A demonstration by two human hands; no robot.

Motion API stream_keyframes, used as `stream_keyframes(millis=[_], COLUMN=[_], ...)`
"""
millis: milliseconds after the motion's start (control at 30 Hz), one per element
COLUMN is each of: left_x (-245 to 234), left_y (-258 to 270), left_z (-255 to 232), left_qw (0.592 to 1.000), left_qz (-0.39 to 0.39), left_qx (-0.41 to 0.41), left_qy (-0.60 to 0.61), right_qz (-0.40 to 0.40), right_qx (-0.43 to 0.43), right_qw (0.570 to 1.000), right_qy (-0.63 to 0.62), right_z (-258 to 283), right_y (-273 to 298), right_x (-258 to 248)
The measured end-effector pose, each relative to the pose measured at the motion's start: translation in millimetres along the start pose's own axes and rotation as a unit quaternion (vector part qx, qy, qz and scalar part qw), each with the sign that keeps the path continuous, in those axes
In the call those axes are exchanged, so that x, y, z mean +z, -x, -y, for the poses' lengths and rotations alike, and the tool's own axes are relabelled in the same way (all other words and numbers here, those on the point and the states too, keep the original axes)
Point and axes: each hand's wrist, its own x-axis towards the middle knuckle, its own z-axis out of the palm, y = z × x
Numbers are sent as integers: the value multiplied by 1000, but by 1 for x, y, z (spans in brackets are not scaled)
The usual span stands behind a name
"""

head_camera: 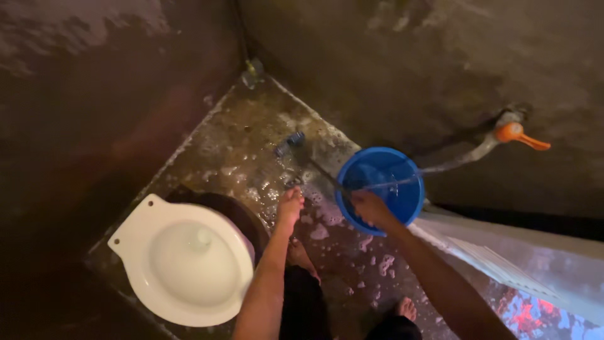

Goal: The person scoops water from a blue bucket using a small cup and pours it into a squat toilet. They then use a long-handled brush to scrub the toilet bowl and the surrounding tiled floor, repeatedly rinsing the brush in the bucket.

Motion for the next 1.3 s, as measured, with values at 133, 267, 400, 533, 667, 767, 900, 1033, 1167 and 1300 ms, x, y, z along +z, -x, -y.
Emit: stream_keyframes(millis=[133, 267, 400, 533, 667, 767, 900, 1033, 1167, 1300], left_x=[-1, 1, 16, 30, 39, 61, 98, 112, 101, 73], left_y=[-19, 20, 97, 141, 155, 178, 229, 243, 217, 207], left_z=[-10, -24, -11, 32, 90, 120, 125, 135, 149, 144], left_qw=[997, 1000, 999, 992, 990, 977, 982, 984, 968, 967], left_qz=[-4, -25, -40, -55, -91, -118, -137, -137, -148, -151], left_qx=[75, 15, -35, -43, 15, 66, -37, 3, 58, 65], left_qy=[6, 1, 10, 103, 111, 166, 124, 116, 196, 192], right_qz=[-70, -69, -19, 63, 143, 152, 130, 100, 119, 81], right_qx=[-65, 1, 8, 41, 87, 109, 114, 134, 3, -49], right_qw=[995, 998, 1000, 997, 984, 979, 983, 985, 993, 993], right_qy=[21, 7, 0, -27, -63, -76, -57, 38, -27, -64], right_z=[20, -10, -67, -103, -128, -158, -171, -160, -122, -33], right_y=[-71, -83, -16, 78, 154, 178, 172, 153, 124, 44], right_x=[0, 21, 80, 139, 161, 125, 48, -17, 7, 60])
